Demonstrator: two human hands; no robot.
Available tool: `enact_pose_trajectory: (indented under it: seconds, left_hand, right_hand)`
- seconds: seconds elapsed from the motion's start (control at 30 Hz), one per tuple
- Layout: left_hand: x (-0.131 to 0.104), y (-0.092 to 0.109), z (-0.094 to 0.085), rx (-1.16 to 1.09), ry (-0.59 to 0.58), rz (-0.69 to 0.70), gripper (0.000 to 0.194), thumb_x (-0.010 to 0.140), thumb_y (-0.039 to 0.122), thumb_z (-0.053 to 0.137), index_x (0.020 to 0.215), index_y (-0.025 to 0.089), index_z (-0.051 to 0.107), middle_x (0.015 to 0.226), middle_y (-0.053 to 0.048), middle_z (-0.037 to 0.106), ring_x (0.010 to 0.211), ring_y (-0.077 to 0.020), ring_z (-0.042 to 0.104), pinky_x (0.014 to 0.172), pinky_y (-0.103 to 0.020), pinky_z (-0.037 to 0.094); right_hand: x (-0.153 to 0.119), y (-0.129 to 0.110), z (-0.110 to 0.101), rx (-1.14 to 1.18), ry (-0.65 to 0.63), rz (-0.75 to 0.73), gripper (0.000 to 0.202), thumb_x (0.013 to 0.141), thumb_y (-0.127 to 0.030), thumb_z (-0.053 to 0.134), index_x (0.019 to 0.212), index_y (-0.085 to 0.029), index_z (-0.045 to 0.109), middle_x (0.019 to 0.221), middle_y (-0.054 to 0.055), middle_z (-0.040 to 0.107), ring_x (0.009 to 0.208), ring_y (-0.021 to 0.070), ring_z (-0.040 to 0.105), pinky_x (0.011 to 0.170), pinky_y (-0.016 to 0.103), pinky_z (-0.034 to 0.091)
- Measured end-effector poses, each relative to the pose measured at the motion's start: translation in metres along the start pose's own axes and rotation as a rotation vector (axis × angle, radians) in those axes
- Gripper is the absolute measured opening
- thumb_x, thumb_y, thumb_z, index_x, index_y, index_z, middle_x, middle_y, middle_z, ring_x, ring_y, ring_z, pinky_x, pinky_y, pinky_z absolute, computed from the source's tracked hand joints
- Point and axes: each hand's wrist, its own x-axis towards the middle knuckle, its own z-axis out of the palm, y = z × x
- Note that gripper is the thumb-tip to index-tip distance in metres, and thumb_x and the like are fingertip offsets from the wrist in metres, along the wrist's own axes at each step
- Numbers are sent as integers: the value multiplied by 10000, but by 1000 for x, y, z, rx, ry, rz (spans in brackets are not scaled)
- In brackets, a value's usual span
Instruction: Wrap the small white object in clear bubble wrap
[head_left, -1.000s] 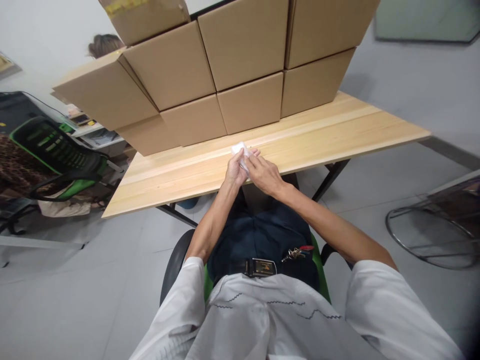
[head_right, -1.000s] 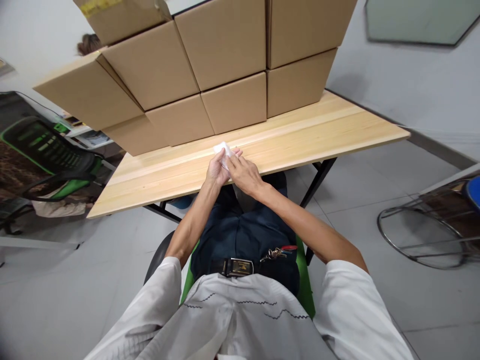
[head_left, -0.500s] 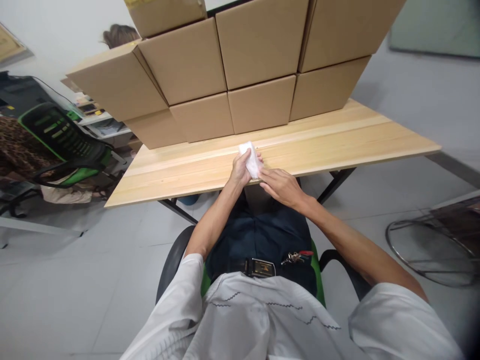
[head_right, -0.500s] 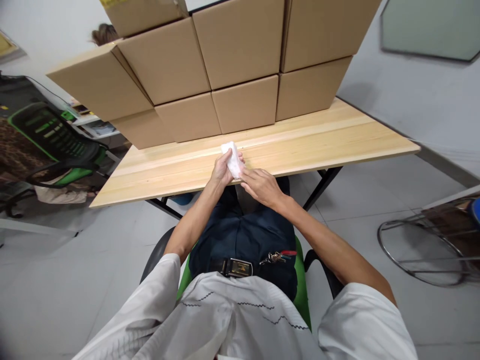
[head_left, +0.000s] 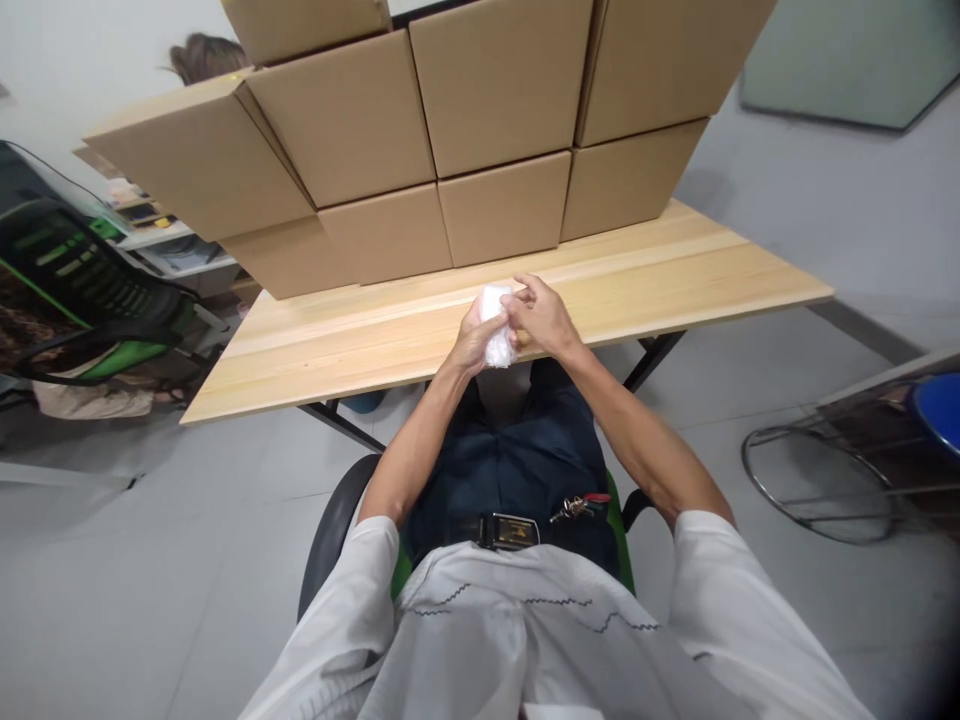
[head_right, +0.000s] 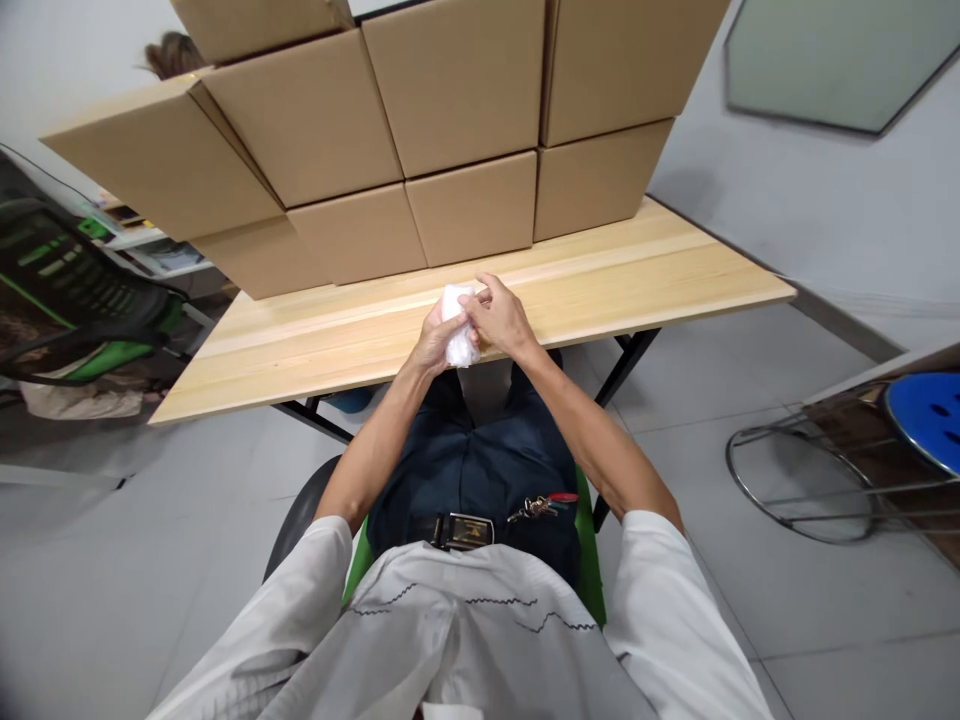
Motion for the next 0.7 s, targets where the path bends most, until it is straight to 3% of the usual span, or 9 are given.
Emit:
enact_pose_trajectory:
  seconds: [0.1,0.23,0.37,0.47,0.53,0.7]
  left_hand:
    - [0,-3,-5,54,-64,-46,1095,683,541,1265,1540,256,646,832,63,827,629,-192,795,678,-300,592]
    - [4,-5,-10,91,-158,-80,1191,676,591,1273,1598,238,607,872,20,876,701,-239,873,751,-326,674]
    - [-3,-6,-4,109,-153,-110,973,780,519,1234,1514,214,673,909,-37,897,729,-246,877,820,-372,726]
    - [-7,-7,3,74,-168,-187,691,926,352,1118,1456,186,706,935,-71,894,758,-235,854,878,-405,719]
    - [-1,-9,2,43,-238,-222,582,1005,304,1032,1470,180,705,989,-121,906,819,-261,873,898,-440,712]
    - [15,-18,-3,24,-243,-249,587,791,360,1192,1169,192,776,985,-71,817,868,-231,814,820,-392,683]
  right_hand:
    - [2,-3,3,-30,8,30,966,935,-899,903,1578,-180,850,1313,157,921,1215,400,870,1236,637,719]
    - [-2,-11,-7,17,-73,25,886,911,-993,874,1321,-207,857,1059,86,867,951,318,814,967,502,741]
    - [-10,-25,-14,-44,-49,74,604,915,-800,880,1175,-259,810,866,12,753,747,247,683,752,408,658]
    - [-14,-29,-18,-118,92,114,400,827,-554,849,1103,-268,801,961,70,835,865,278,730,816,424,661]
    - [-12,-26,-18,-124,187,119,375,753,-497,836,1046,-269,786,1076,131,891,968,303,771,950,471,666]
    - [-3,-23,-21,-139,270,154,322,653,-384,807,958,-301,746,1128,173,905,1013,354,814,1003,538,653]
